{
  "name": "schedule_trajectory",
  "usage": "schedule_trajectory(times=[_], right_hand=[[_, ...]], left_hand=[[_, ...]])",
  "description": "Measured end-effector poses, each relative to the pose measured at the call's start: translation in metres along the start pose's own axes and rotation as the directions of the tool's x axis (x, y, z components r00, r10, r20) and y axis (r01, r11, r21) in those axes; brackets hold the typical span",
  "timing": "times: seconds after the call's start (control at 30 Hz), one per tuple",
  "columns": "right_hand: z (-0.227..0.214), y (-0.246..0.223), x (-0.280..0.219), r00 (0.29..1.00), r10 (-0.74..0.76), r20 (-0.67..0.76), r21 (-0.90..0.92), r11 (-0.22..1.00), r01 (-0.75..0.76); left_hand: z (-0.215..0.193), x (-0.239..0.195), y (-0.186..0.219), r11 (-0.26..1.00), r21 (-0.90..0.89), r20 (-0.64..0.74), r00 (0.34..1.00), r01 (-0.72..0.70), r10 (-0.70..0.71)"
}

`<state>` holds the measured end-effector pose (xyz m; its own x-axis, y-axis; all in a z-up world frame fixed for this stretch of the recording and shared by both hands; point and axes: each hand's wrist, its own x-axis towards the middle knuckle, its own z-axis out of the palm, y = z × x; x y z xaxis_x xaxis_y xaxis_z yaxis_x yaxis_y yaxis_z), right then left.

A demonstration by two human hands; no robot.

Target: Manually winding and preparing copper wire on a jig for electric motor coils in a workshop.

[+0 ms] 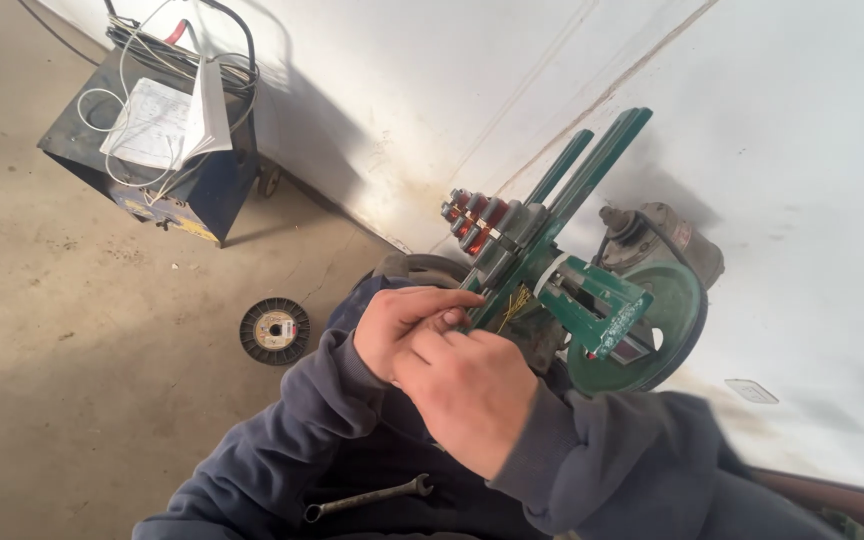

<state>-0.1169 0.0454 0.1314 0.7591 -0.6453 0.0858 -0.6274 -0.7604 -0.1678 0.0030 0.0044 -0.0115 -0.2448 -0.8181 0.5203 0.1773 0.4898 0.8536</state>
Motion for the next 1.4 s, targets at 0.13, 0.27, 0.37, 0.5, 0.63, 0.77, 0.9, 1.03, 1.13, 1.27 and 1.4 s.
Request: schedule_trajectory(times=[0.13, 0.27, 0.37, 0.5, 0.63, 0.77, 0.9, 1.03, 1.13, 1.27, 1.4], right_hand=[[0.001, 0.009, 0.022, 0.986, -0.133, 0.101, -0.075, 0.987, 0.141], [0.010, 0.028, 0.045, 0.899, -0.175, 0.402, 0.051, 0.984, 0.169], [-0.008, 0.029, 0.053, 0.792, -0.134, 0.596, 0.003, 0.986, 0.165], [-0.013, 0.042, 0.065, 0.736, -0.126, 0.665, 0.044, 0.991, 0.129], [-0.004, 0.072, 0.076, 0.763, -0.195, 0.616, 0.148, 0.980, 0.130], [-0.011, 0.088, 0.106, 0.725, -0.249, 0.642, 0.159, 0.969, 0.191], [-0.016, 0.111, 0.114, 0.518, -0.190, 0.834, -0.068, 0.896, 0.438], [-0.026, 0.131, 0.115, 0.507, -0.152, 0.848, -0.212, 0.779, 0.590], [-0.008, 0.195, 0.089, 0.583, -0.355, 0.731, -0.215, 0.691, 0.690], [0.001, 0.228, 0.065, 0.706, -0.194, 0.681, -0.421, 0.685, 0.594], [0.075, 0.360, 0.030, 0.884, 0.016, 0.468, -0.442, 0.870, 0.219]], left_hand=[[0.017, -0.016, -0.029, 1.000, -0.018, 0.009, 1.000, 0.007, -0.007], [0.042, -0.034, -0.084, 0.981, 0.184, 0.014, 0.998, -0.056, 0.054], [0.051, -0.041, -0.090, 0.953, 0.293, 0.008, 0.997, -0.073, 0.074], [0.064, -0.042, -0.081, 0.996, -0.078, -0.169, 0.984, 0.034, -0.047], [0.056, -0.019, -0.022, 0.998, -0.068, -0.297, 0.954, 0.009, -0.029], [0.058, -0.032, -0.012, 0.998, 0.005, -0.284, 0.958, 0.056, -0.052], [0.040, -0.025, 0.005, 0.985, -0.045, -0.154, 0.973, 0.169, -0.174], [0.031, -0.016, 0.003, 0.936, 0.332, -0.167, 0.984, 0.113, -0.059], [0.026, -0.014, -0.003, 0.857, 0.514, -0.178, 0.981, 0.026, 0.077], [0.019, -0.001, 0.007, 0.869, 0.493, -0.227, 0.970, 0.044, 0.080], [0.017, 0.015, 0.003, 0.931, 0.363, -0.316, 0.945, 0.039, 0.084]])
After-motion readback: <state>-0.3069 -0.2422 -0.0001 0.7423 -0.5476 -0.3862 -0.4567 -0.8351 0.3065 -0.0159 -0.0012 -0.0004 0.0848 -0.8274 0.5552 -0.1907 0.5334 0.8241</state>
